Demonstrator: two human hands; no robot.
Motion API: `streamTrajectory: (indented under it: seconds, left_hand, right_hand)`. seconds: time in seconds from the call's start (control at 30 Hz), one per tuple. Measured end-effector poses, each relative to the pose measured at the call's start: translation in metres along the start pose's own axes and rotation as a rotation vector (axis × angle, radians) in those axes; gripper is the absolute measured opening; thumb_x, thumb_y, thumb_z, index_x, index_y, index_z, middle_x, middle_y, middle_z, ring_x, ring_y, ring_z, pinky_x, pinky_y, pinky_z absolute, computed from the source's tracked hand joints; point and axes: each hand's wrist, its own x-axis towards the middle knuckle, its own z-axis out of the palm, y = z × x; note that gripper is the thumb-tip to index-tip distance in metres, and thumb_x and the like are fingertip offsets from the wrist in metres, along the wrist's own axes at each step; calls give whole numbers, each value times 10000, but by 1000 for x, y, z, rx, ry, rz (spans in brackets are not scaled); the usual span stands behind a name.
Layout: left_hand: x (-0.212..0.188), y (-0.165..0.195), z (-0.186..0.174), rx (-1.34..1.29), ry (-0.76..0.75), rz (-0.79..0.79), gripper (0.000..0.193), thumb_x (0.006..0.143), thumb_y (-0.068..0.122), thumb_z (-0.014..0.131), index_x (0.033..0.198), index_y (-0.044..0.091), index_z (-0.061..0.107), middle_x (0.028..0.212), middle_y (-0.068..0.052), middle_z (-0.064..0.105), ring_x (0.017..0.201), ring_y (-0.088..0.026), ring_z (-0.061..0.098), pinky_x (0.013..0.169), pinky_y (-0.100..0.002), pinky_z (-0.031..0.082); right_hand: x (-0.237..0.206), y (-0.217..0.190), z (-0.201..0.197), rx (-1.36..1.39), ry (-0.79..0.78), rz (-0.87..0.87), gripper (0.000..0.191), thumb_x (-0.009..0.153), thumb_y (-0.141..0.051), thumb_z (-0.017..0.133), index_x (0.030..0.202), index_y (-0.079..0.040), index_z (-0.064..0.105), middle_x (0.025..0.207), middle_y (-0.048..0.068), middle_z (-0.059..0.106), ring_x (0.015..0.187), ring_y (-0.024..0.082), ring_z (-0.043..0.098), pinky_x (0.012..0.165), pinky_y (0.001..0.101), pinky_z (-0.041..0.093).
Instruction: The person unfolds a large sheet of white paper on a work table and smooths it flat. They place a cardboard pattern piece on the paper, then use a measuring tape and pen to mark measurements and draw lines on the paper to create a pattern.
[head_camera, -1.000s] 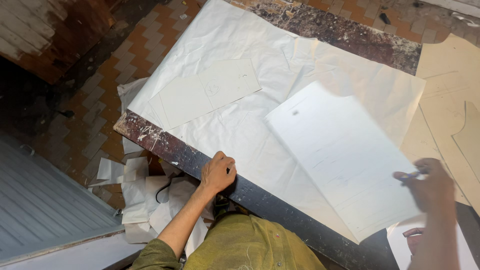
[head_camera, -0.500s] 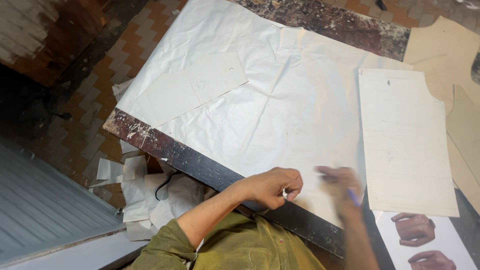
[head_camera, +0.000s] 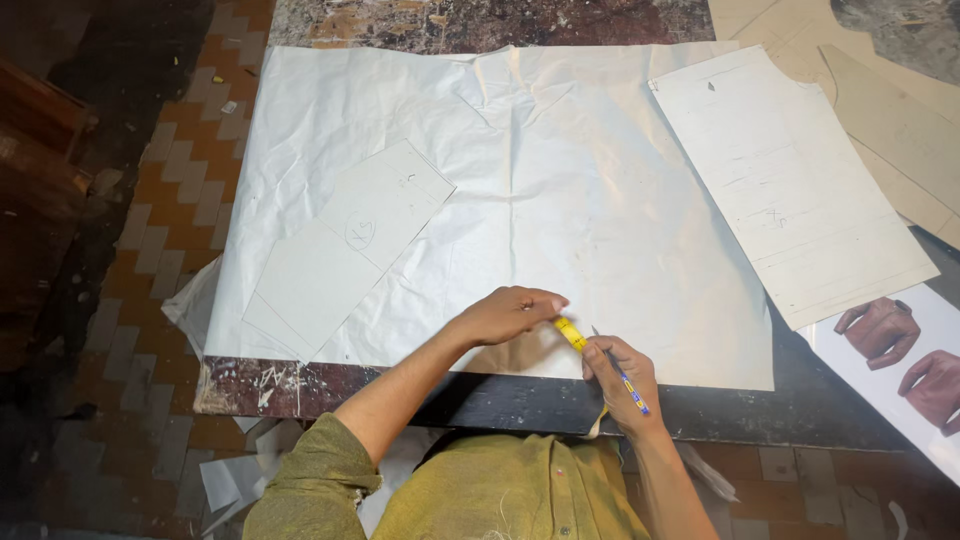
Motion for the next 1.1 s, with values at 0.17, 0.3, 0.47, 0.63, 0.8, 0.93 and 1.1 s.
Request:
streamTrajectory:
  seconds: [0.17,0.3,0.47,0.63,0.8,0.93,1.1]
  left_hand:
    - [-6,-38,6,-450,23,-90,340,923,334,715,1119,58,737,946,-68,758,700,-121,618,592,-276,467]
    - [2,-55,-23,-144,271,180,223,853,200,797,1022,57,768,849,-58,770,729,-120,703,652,-271,560]
    - [40,-56,-75,242,604,297,196,859,134,757,1034,102,674,842,-79,757,781,-259,726,690,-376,553]
    - [66,-52,-78,389,619,360,193,891,118,713,1050,106,606,949,-43,719,907,-287,655,760,-418,526]
    - [66,-61,-70,577,718,523,96,859,133,746,893,128,656,1000,-33,619,930,-264,570,783,-399,477]
    - [54,-67,-63,669,643,429,226,911,310,742,1069,149,731,1115,41,619,1011,-220,545,829,-420,425]
    - [32,-77,-60,882,483,359,832,714,593,779,1380,125,607,1375,-25,515,1174,-289,435,883,-478,357]
  right_hand:
    - [-15,16,46,78,135,-10,251,999,-229,696,1025,18,728,726,4,625,681,67,569,649,215,475]
    - [-32,12,79,-78,271,166,289,946,-190,674,1181,-25,709,772,46,701,642,70,595,580,224,500]
    - [-54,7,115,-251,310,262,336,948,-167,649,1253,-32,682,859,102,779,589,120,645,499,270,494]
    - [-49,17,131,-302,443,165,260,957,-131,604,1165,23,637,905,87,748,676,145,770,555,285,632]
    - [-47,30,144,-323,465,116,205,959,-145,645,1056,35,628,796,114,742,692,154,788,536,265,611]
    - [-52,32,148,-491,462,-16,159,938,-148,682,1031,-21,705,696,62,726,604,130,732,514,272,535]
    - [-53,29,147,-699,502,64,151,874,-202,744,989,-114,785,559,44,673,486,150,665,497,318,493]
